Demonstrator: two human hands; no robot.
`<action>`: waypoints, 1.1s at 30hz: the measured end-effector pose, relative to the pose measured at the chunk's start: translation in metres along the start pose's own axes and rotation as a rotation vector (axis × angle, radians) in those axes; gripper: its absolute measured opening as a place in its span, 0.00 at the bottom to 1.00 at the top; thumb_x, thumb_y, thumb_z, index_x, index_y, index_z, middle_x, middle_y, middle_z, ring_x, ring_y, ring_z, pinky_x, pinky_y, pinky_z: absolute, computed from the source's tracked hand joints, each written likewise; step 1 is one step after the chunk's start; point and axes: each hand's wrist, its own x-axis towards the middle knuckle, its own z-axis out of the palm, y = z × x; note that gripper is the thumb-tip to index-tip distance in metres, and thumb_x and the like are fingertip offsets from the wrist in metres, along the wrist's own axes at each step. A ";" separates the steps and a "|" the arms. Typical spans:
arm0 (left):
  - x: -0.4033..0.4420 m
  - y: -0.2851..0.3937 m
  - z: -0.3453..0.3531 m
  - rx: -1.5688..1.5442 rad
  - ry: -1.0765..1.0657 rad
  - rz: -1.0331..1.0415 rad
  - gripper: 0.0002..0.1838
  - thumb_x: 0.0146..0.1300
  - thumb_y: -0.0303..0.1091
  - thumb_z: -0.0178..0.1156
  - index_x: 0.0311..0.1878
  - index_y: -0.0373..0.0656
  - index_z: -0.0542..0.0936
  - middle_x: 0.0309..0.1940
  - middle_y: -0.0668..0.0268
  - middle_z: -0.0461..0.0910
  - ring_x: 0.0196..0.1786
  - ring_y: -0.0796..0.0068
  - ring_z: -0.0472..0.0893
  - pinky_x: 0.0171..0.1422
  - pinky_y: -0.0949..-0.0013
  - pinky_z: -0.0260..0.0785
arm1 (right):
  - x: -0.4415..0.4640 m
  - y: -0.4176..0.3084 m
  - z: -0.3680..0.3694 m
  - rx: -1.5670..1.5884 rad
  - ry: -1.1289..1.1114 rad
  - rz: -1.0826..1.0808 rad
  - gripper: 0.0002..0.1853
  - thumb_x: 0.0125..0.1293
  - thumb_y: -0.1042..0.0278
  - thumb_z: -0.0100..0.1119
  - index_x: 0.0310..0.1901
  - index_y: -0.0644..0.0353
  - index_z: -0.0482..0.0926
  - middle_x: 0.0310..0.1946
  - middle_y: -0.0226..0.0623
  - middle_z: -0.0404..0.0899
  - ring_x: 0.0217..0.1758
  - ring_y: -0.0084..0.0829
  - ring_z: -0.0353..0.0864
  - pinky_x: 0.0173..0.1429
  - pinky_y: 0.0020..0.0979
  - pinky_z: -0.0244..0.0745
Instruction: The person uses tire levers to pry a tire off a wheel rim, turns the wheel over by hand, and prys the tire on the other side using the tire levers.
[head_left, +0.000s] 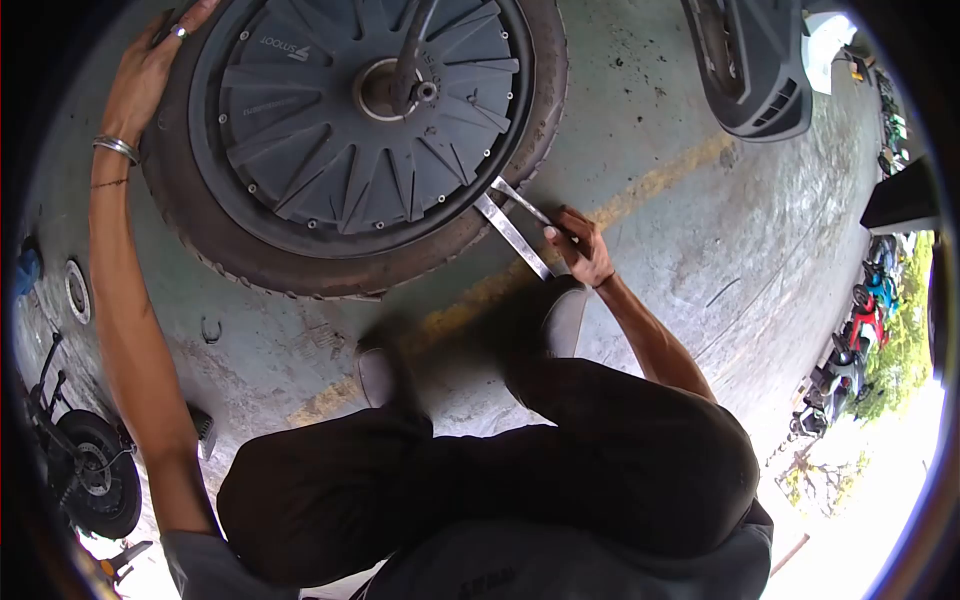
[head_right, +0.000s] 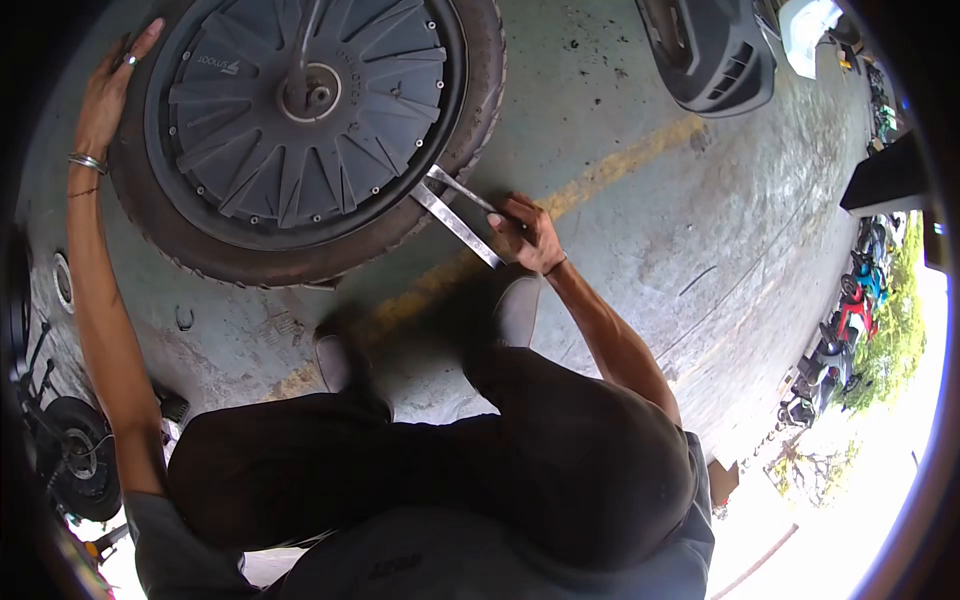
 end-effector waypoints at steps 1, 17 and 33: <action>0.007 -0.012 0.001 0.025 0.017 0.036 0.39 0.68 0.62 0.45 0.70 0.40 0.67 0.69 0.44 0.64 0.75 0.52 0.60 0.77 0.62 0.51 | 0.003 0.001 -0.004 -0.013 -0.041 0.024 0.11 0.65 0.65 0.61 0.35 0.66 0.79 0.29 0.43 0.73 0.34 0.40 0.75 0.40 0.37 0.69; 0.006 0.017 0.002 -0.054 -0.020 0.033 0.47 0.62 0.65 0.48 0.70 0.30 0.63 0.66 0.40 0.68 0.71 0.48 0.65 0.74 0.62 0.56 | 0.018 -0.062 -0.030 -0.591 -0.300 0.255 0.15 0.60 0.47 0.65 0.41 0.46 0.87 0.23 0.40 0.81 0.30 0.45 0.81 0.39 0.43 0.74; 0.009 -0.002 -0.001 0.146 -0.020 0.147 0.42 0.63 0.59 0.51 0.69 0.31 0.65 0.65 0.40 0.69 0.70 0.49 0.68 0.73 0.63 0.57 | -0.027 -0.068 0.050 0.038 -0.243 0.238 0.17 0.70 0.57 0.57 0.46 0.63 0.68 0.29 0.44 0.77 0.30 0.42 0.80 0.33 0.42 0.73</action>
